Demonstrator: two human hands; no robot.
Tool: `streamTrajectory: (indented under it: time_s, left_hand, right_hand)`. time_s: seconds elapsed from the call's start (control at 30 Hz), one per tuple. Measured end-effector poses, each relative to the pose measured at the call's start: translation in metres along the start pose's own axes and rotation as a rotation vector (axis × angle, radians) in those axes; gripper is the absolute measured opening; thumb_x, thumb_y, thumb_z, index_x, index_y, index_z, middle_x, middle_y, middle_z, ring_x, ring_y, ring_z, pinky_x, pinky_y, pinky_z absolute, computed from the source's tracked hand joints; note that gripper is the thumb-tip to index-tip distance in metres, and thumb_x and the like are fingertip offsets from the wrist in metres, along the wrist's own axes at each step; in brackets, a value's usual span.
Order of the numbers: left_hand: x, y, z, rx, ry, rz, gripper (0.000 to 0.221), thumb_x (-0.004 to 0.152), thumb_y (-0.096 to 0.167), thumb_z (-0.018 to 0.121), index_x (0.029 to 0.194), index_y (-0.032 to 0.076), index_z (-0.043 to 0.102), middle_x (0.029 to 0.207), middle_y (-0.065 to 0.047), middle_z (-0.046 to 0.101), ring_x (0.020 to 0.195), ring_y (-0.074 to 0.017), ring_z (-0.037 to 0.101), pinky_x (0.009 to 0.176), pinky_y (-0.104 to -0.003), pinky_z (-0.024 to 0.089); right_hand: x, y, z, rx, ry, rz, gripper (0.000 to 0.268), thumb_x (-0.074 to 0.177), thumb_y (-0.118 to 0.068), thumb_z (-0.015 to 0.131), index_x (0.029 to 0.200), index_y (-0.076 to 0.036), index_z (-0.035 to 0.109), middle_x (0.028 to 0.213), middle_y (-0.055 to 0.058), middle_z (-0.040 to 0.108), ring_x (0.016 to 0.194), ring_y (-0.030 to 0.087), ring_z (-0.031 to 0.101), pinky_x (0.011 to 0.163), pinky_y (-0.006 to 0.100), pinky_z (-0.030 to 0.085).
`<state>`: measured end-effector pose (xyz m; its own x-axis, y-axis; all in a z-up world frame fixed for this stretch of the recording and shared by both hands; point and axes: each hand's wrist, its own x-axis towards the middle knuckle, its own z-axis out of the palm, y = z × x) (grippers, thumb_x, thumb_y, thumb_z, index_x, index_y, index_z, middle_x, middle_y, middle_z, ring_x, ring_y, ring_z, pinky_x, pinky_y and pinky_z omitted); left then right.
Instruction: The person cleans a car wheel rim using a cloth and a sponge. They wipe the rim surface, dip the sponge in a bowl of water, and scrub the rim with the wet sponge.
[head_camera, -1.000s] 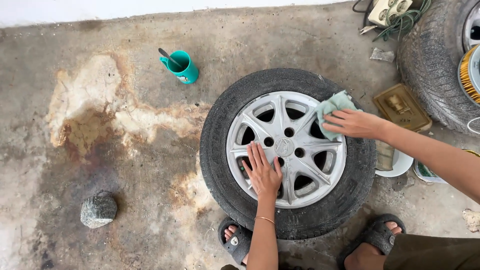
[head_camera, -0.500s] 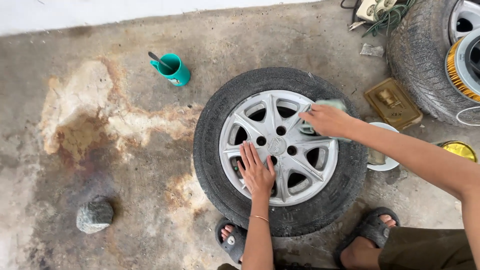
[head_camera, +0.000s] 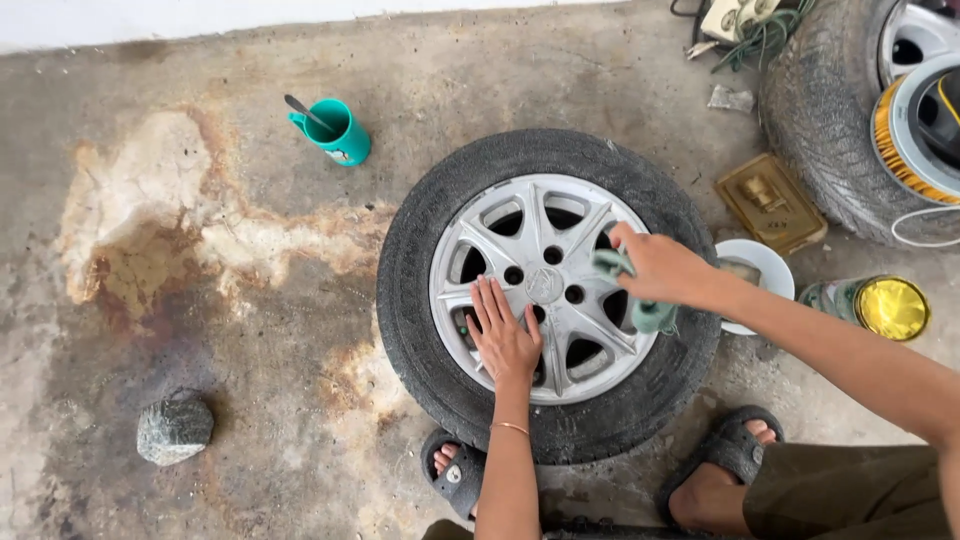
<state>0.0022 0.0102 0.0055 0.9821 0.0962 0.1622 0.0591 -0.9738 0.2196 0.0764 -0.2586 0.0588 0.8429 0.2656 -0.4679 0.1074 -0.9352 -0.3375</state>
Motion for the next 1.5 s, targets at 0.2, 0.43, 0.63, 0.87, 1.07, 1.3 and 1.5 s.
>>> streamTrajectory:
  time_s: [0.2,0.43,0.63,0.87,1.07,1.3,1.5]
  left_hand:
    - [0.002,0.003,-0.002,0.005,-0.001,0.003,0.073,0.101,0.049,0.039,0.158,0.005,0.031,0.167,-0.016,0.027,0.155,-0.0311,0.025,0.11,-0.055,0.041]
    - [0.002,0.002,-0.004,-0.005,-0.011,-0.005,0.073,0.101,0.049,0.039,0.158,0.005,0.031,0.167,-0.016,0.026,0.155,-0.0307,0.024,0.111,-0.056,0.039]
    - [0.002,-0.001,0.0,-0.027,0.018,0.013,0.072,0.102,0.048,0.04,0.158,0.004,0.031,0.167,-0.016,0.026,0.155,-0.0311,0.024,0.112,-0.058,0.036]
    - [-0.002,-0.006,0.003,-0.111,-0.024,0.05,0.076,0.103,0.054,0.039,0.158,0.002,0.03,0.167,-0.019,0.024,0.157,-0.0335,0.017,0.124,-0.058,0.008]
    - [0.001,-0.034,-0.008,-0.428,0.006,-0.077,0.077,0.103,0.058,0.044,0.155,0.002,0.033,0.161,-0.023,0.035,0.155,-0.039,0.021,0.123,-0.062,-0.003]
    - [0.003,-0.058,-0.035,-0.504,0.225,-0.201,0.068,0.103,0.052,0.055,0.15,0.005,0.04,0.15,-0.019,0.05,0.152,-0.0378,0.03,0.124,-0.059,-0.006]
    - [-0.001,-0.072,-0.046,-0.59,0.261,-0.278,0.065,0.1,0.051,0.061,0.143,0.004,0.047,0.143,-0.02,0.058,0.151,-0.0359,0.033,0.123,-0.056,-0.01]
  right_hand:
    - [-0.034,0.039,0.088,-0.803,0.397,-0.77,0.043,0.083,-0.019,0.067,0.122,-0.006,0.053,0.096,0.014,0.06,0.095,0.031,0.057,0.075,0.034,0.051]
    - [-0.033,0.01,0.054,-0.278,0.097,-0.246,0.03,0.09,-0.018,0.061,0.114,-0.013,0.045,0.097,0.02,0.066,0.095,0.037,0.069,0.076,0.039,0.056]
    - [-0.048,-0.023,0.022,-0.009,0.054,-0.101,0.04,0.088,-0.021,0.065,0.118,-0.012,0.041,0.094,0.023,0.067,0.087,0.044,0.071,0.069,0.05,0.058]
    - [-0.099,-0.061,0.016,0.502,0.074,0.107,0.049,0.086,-0.026,0.07,0.123,-0.01,0.042,0.116,0.027,0.071,0.104,0.044,0.067,0.079,0.055,0.055]
    - [-0.074,-0.059,0.15,-0.169,0.255,-0.341,0.034,0.078,-0.004,0.065,0.106,-0.007,0.047,0.087,0.018,0.066,0.097,0.035,0.065,0.074,0.038,0.061]
    - [-0.089,-0.097,0.098,-0.173,0.098,-0.193,0.037,0.081,-0.007,0.065,0.111,-0.007,0.043,0.097,0.029,0.067,0.097,0.046,0.069,0.084,0.05,0.058]
    - [-0.072,-0.076,0.103,0.129,0.174,-0.138,0.045,0.084,-0.009,0.067,0.118,-0.013,0.037,0.091,0.022,0.067,0.081,0.044,0.072,0.069,0.049,0.056]
